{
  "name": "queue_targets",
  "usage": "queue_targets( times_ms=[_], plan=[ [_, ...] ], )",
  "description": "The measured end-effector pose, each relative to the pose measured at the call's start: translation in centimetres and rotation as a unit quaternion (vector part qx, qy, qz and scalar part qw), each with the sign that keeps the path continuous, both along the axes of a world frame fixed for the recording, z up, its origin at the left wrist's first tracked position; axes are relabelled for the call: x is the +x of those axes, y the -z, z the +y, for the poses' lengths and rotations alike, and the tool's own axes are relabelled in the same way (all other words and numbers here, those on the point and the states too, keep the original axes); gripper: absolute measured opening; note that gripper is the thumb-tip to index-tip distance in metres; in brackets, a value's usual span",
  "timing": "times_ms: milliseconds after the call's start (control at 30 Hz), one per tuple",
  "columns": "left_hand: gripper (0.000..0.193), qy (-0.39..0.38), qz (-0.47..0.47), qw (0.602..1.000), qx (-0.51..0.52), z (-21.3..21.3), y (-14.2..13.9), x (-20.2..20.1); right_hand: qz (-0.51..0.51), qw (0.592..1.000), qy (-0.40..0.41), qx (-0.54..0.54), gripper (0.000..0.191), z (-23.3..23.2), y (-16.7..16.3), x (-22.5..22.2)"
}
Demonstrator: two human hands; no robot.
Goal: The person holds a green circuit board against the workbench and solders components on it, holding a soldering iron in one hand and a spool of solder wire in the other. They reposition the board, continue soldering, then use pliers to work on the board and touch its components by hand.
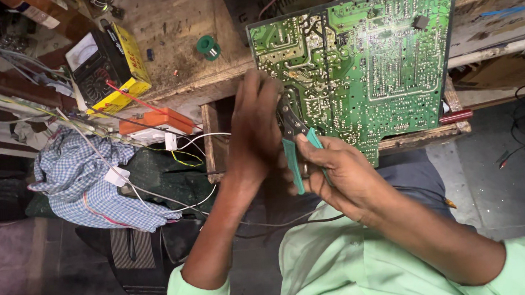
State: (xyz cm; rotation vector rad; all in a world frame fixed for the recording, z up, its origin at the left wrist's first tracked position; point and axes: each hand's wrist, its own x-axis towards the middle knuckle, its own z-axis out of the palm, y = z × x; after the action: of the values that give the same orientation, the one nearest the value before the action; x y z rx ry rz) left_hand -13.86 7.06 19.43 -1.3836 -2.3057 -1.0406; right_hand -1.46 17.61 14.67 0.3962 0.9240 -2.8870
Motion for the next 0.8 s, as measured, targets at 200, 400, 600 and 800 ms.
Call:
queue_targets(
  times_ms=[200, 400, 600, 800],
  plan=[
    [0.019, 0.008, -0.011, 1.000, 0.007, -0.2, 0.2, -0.1, -0.008, 0.999, 0.012, -0.052, 0.023, -0.4, 0.3, -0.1],
    [0.021, 0.016, -0.021, 0.999, 0.022, -0.2, 0.2, 0.1, 0.004, 0.997, 0.036, -0.068, 0.018, -0.8, 0.1, -0.1],
    [0.011, 0.029, -0.083, 0.995, 0.046, -0.8, -0.5, 0.1, -0.058, 0.993, 0.005, 0.101, 0.028, -0.3, -1.5, 0.8],
    [0.008, -0.043, -0.038, 0.996, 0.065, -3.2, -0.9, -1.1, -0.133, 0.979, -0.017, 0.156, 0.031, 0.3, -2.0, 2.5]
  ],
)
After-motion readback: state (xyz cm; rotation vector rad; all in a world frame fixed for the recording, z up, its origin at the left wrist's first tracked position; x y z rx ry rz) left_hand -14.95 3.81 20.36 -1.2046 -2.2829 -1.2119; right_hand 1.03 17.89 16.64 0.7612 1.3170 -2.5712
